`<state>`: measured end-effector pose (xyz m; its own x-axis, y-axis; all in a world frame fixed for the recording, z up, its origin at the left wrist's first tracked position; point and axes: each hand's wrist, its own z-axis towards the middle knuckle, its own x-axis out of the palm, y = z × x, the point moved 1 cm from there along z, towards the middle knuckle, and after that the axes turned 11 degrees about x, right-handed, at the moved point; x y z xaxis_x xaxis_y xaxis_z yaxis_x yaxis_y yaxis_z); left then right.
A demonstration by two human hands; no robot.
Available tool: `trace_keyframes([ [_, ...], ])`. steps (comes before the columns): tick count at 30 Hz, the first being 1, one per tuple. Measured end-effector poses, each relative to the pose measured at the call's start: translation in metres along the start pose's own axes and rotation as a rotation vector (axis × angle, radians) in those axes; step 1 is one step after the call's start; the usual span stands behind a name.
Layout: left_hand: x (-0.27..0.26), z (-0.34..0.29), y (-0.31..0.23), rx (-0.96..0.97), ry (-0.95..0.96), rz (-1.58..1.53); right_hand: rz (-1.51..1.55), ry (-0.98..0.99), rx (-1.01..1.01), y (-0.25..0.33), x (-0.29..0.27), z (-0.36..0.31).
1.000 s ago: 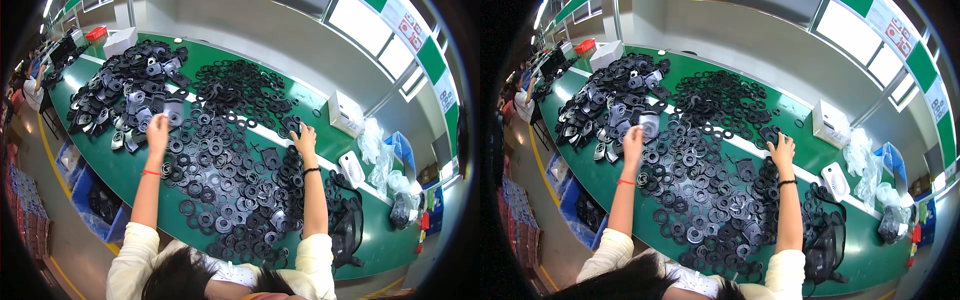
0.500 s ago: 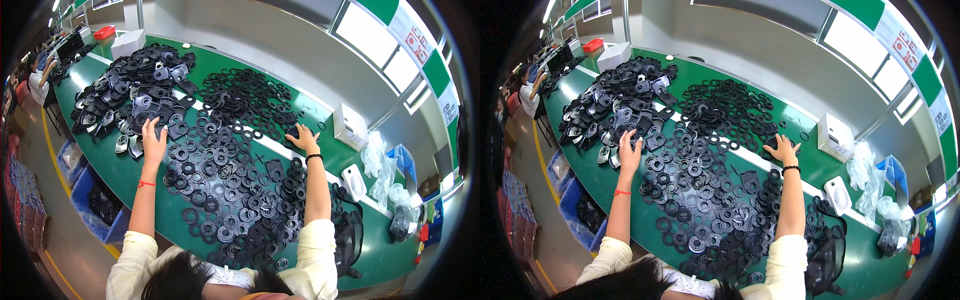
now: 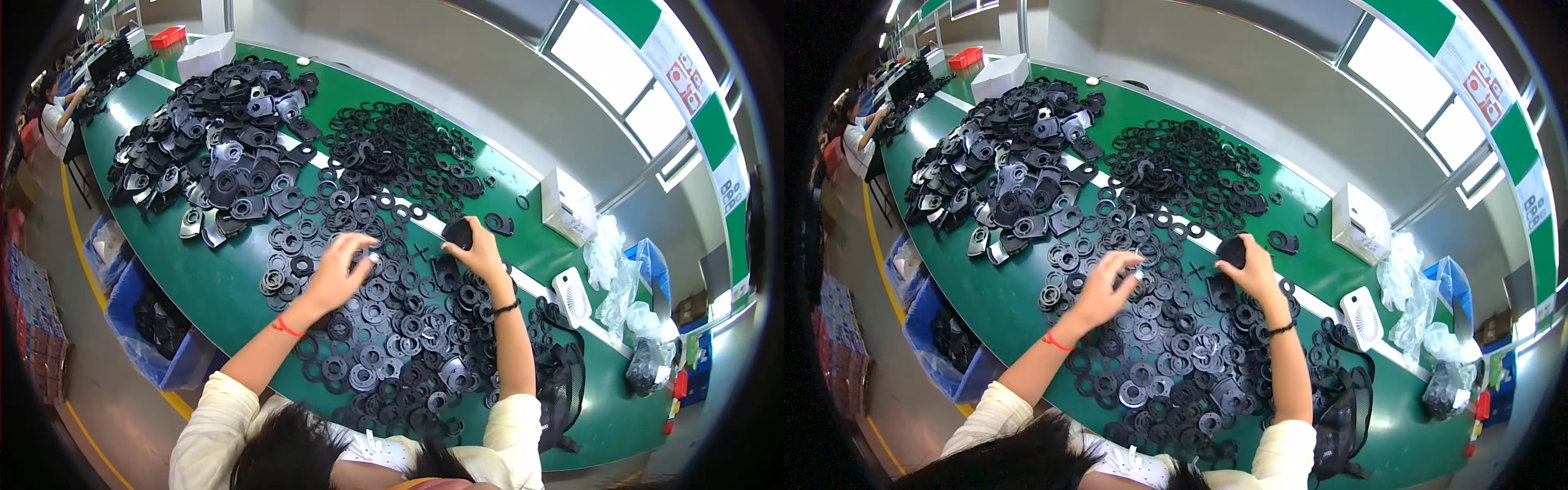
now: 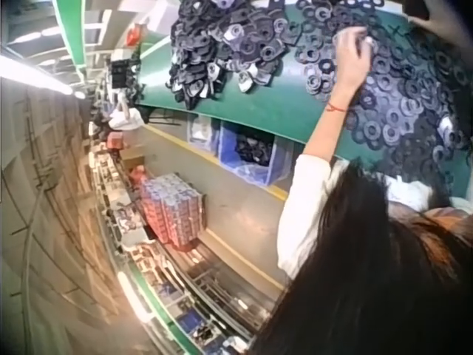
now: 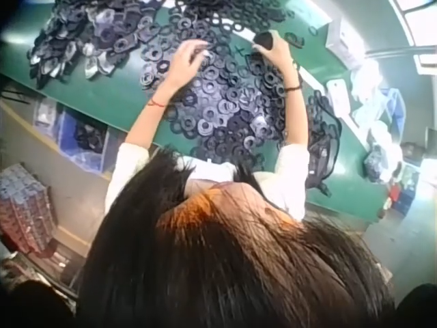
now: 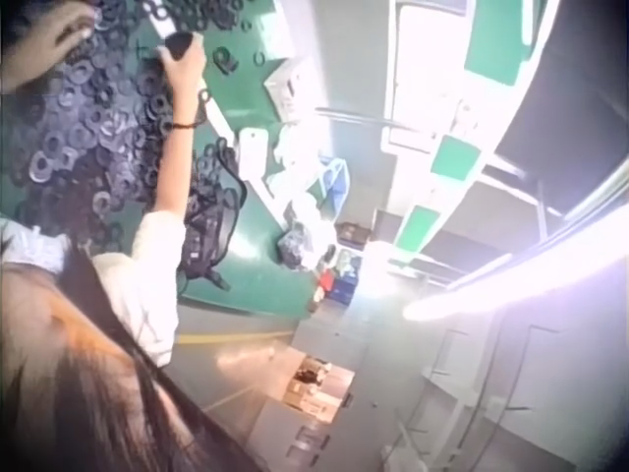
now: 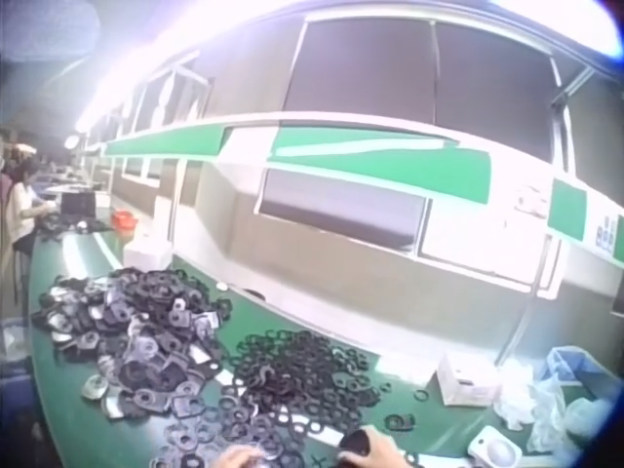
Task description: Sorting and packaging black circular plastic gaskets or washers into a plastic bag.
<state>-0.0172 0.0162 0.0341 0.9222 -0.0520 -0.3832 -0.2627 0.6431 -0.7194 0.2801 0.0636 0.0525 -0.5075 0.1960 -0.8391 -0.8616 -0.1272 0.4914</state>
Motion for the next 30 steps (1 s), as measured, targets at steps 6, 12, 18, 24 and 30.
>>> trace_keyframes([
  [6,0.053,-0.026,-0.003,-0.811,0.269,-1.314,0.174,0.169,-0.267,0.09,0.0,-0.063],
  [12,0.05,-0.027,0.003,-0.96,0.205,-1.469,0.065,0.286,-0.303,0.113,0.012,-0.096],
  [18,0.054,-0.035,0.003,-0.936,0.232,-1.531,-0.005,0.137,-0.301,0.105,0.029,-0.101],
  [24,0.047,-0.034,0.001,-0.98,0.296,-1.623,0.135,0.09,-0.3,0.114,0.015,-0.097],
  [30,0.045,-0.034,0.001,-0.838,0.155,-1.385,0.476,-0.089,0.033,0.097,0.012,-0.095],
])
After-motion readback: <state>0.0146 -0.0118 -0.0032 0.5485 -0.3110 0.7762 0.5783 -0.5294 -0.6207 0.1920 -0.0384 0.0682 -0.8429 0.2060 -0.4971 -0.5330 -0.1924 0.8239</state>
